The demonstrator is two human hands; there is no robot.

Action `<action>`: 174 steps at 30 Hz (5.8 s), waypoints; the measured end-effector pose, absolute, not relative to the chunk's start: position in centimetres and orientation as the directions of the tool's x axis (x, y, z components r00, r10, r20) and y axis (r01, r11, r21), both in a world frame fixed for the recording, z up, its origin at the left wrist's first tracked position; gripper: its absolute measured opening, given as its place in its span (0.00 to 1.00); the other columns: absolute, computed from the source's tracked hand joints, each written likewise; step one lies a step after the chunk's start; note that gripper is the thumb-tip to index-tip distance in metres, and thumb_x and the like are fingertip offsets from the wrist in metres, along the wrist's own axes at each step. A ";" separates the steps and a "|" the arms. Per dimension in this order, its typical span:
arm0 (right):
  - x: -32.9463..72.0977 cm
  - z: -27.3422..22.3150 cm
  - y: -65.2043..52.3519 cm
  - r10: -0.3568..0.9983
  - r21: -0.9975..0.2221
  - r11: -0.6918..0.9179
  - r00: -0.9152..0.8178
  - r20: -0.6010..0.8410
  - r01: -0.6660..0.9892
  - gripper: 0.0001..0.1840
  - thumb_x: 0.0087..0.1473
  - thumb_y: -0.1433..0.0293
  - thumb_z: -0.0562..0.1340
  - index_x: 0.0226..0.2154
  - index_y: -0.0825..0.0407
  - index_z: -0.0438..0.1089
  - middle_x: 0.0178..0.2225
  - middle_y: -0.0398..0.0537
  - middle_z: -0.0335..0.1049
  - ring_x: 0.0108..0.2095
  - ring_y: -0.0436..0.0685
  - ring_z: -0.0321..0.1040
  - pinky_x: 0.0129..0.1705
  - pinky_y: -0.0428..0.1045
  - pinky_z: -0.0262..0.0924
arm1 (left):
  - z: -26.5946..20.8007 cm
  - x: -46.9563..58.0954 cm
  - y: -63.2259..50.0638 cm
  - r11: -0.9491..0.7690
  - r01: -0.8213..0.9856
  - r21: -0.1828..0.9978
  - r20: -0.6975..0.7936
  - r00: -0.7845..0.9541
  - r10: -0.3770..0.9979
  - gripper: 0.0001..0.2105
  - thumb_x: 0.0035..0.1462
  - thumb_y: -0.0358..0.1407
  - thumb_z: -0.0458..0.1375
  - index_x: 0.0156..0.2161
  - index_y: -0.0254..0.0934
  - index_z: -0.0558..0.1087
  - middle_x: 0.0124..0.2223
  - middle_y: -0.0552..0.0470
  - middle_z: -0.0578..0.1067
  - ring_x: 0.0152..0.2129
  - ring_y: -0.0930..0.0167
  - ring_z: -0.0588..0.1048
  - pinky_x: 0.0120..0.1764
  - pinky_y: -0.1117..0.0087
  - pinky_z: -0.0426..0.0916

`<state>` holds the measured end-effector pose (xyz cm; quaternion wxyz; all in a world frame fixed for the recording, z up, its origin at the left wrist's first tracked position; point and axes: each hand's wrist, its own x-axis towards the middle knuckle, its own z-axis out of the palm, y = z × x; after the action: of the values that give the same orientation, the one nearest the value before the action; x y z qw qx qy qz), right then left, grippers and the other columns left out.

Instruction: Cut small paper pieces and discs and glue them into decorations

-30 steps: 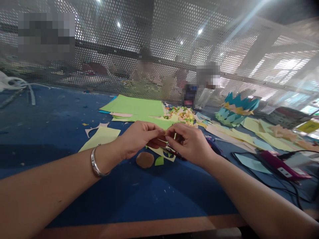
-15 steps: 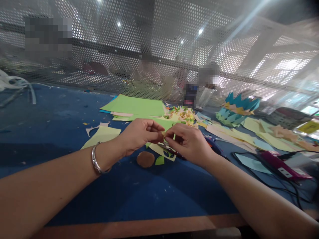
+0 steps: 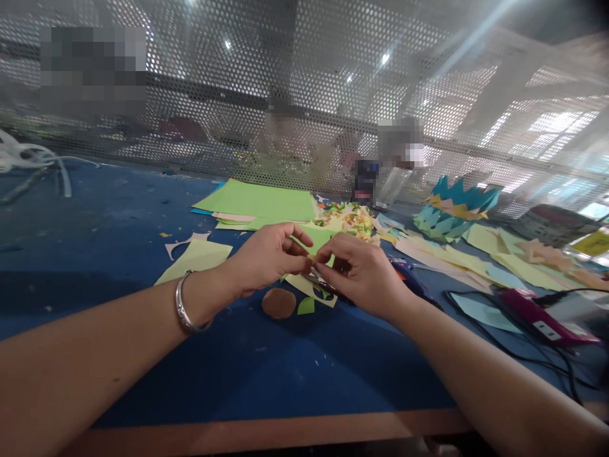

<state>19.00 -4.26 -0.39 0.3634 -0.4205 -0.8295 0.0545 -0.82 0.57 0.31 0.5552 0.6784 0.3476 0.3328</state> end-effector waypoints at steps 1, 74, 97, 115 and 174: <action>19.0 -0.4 -4.3 0.746 -0.421 0.633 -0.367 0.555 0.650 0.04 0.59 0.73 0.64 0.32 0.52 0.72 0.32 0.45 0.68 0.28 0.49 0.65 0.31 0.46 0.60 | 0.3 -0.8 0.5 -0.165 0.112 0.980 0.080 0.536 0.840 0.14 0.48 0.28 0.66 0.41 0.36 0.71 0.31 0.52 0.79 0.29 0.70 0.77 0.36 0.69 0.69; 19.2 0.4 -4.0 0.937 -0.866 0.341 -0.206 0.282 0.365 0.15 0.56 0.59 0.70 0.34 0.52 0.70 0.25 0.39 0.70 0.17 0.46 0.67 0.17 0.42 0.60 | 0.1 -0.8 0.5 -0.250 0.027 0.968 0.195 0.547 0.814 0.13 0.52 0.30 0.68 0.41 0.38 0.71 0.33 0.54 0.78 0.32 0.72 0.78 0.39 0.69 0.72; 19.4 0.3 -4.0 0.933 -0.836 0.354 -0.227 0.281 0.419 0.18 0.58 0.54 0.68 0.34 0.52 0.70 0.25 0.40 0.70 0.18 0.47 0.66 0.18 0.43 0.58 | 0.5 -0.5 0.2 -0.153 -0.020 0.988 0.139 0.537 0.832 0.09 0.51 0.29 0.67 0.38 0.35 0.75 0.30 0.54 0.78 0.29 0.73 0.77 0.37 0.70 0.69; 20.2 -0.2 -3.0 0.926 -0.810 0.375 -0.216 0.309 0.450 0.14 0.60 0.57 0.66 0.34 0.51 0.68 0.27 0.38 0.67 0.18 0.46 0.66 0.21 0.45 0.60 | 1.0 -1.6 -0.9 -0.575 0.462 0.675 0.018 0.769 0.638 0.03 0.48 0.32 0.63 0.31 0.40 0.78 0.25 0.55 0.76 0.20 0.71 0.72 0.25 0.71 0.58; 19.6 -0.6 -3.0 0.758 -0.441 0.588 -0.272 0.592 0.678 0.03 0.64 0.71 0.63 0.38 0.51 0.72 0.32 0.43 0.73 0.32 0.50 0.69 0.36 0.47 0.62 | 0.7 -0.5 1.0 0.326 -0.180 0.928 -0.194 0.515 0.835 0.04 0.50 0.32 0.70 0.30 0.33 0.81 0.29 0.53 0.80 0.27 0.73 0.81 0.36 0.74 0.74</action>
<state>19.63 -2.98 -0.60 0.4003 -0.4513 -0.7960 0.0499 -0.51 0.99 0.65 0.7348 0.4664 0.3510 0.3453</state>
